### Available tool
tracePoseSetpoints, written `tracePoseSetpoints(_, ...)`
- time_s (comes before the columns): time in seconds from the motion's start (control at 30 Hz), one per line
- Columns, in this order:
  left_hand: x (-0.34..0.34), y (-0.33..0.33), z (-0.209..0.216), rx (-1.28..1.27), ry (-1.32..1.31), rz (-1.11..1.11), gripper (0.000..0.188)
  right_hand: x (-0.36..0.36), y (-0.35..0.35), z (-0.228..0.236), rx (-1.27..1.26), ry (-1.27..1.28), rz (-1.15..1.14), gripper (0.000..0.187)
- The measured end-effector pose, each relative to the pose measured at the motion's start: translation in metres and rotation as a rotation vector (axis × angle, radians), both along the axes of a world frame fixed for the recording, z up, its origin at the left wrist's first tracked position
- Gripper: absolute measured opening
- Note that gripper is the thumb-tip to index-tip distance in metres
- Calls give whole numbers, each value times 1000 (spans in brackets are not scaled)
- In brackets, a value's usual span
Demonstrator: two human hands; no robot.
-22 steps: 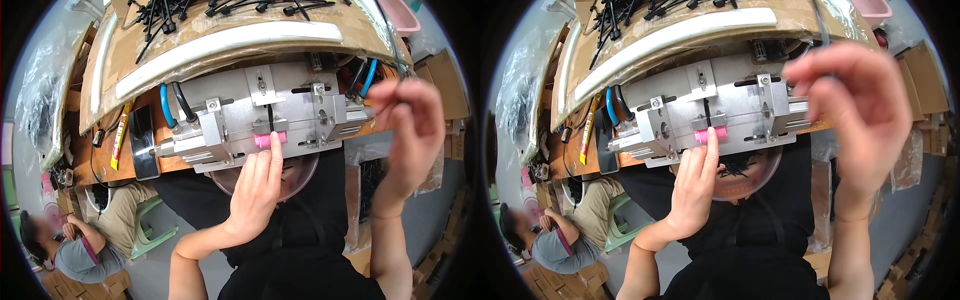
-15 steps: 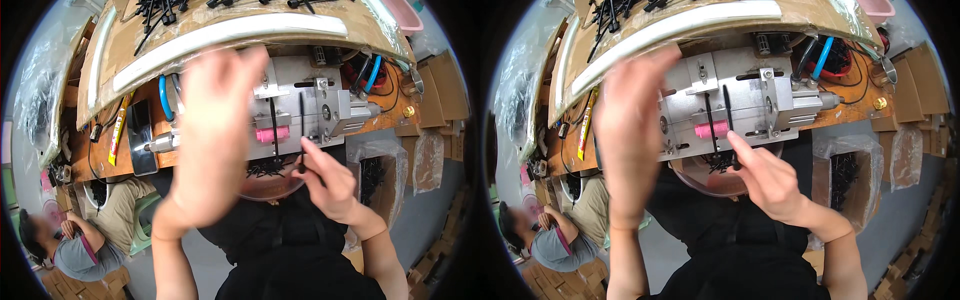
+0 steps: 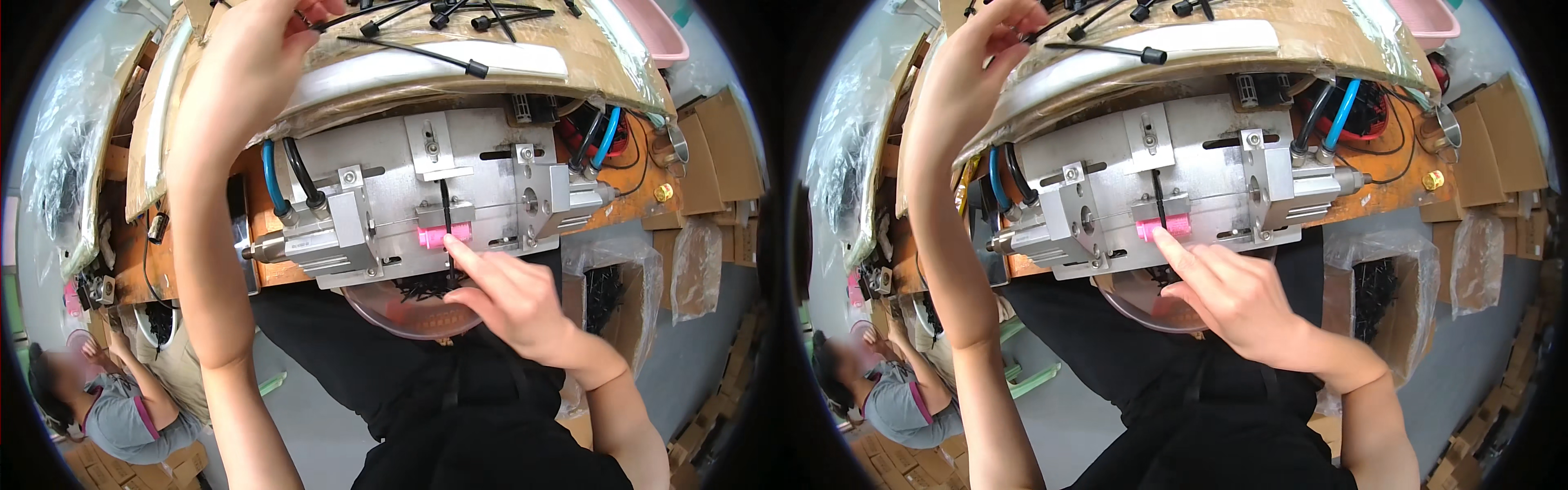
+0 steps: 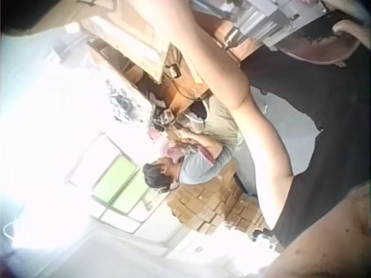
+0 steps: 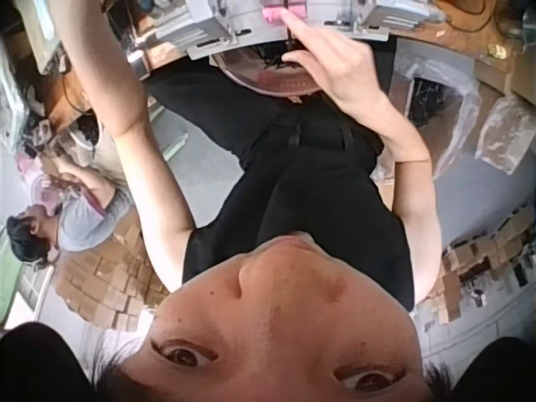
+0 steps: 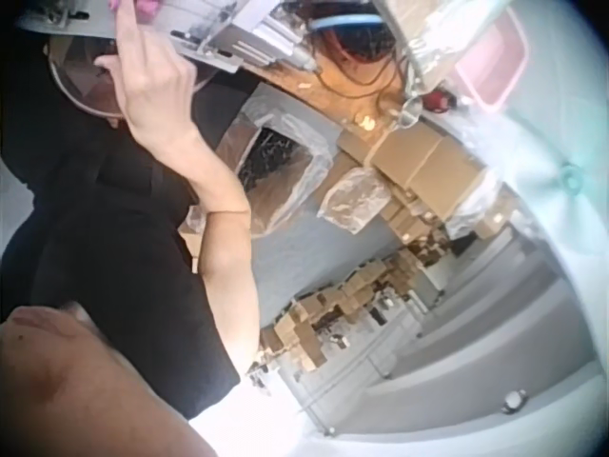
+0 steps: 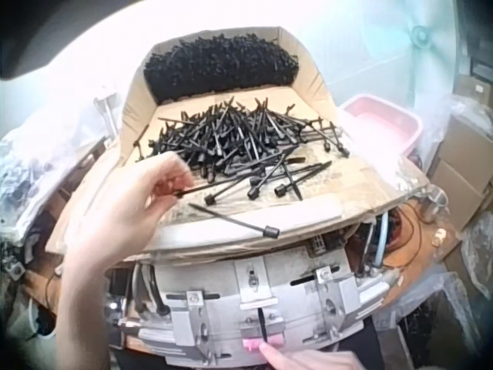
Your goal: The person repeatedly picks up black cable assemblies from a cardboard box and inserts them into a metal jig on a workbench. The person secures each cable in the jig using a pink lever, then removes the cable and places it into a clear plastic bowl below. The process is repeated continuously throughout the clip.
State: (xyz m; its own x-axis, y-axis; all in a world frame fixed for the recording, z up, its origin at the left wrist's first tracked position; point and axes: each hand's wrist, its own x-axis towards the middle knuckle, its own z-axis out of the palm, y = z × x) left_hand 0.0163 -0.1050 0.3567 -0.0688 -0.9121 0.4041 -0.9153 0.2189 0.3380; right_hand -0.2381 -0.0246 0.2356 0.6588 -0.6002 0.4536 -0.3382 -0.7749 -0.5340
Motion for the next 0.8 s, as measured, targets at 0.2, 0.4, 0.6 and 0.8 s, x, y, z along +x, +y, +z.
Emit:
tracePoseSetpoints(0.2,21,26,-26,-191,34,-88,26,26,-87,75,-492,-78,-134,37)
tracePoseSetpoints(0.4,23,33,-46,-283,185,-54,20,56,-96,81,-520,38,-141,27)
tracePoseSetpoints(0.6,5,39,-42,-114,478,61,16,27,-64,52,-385,78,-7,28)
tracePoseSetpoints(0.8,11,38,-51,-244,538,118,14,79,-55,50,-687,511,-91,15)
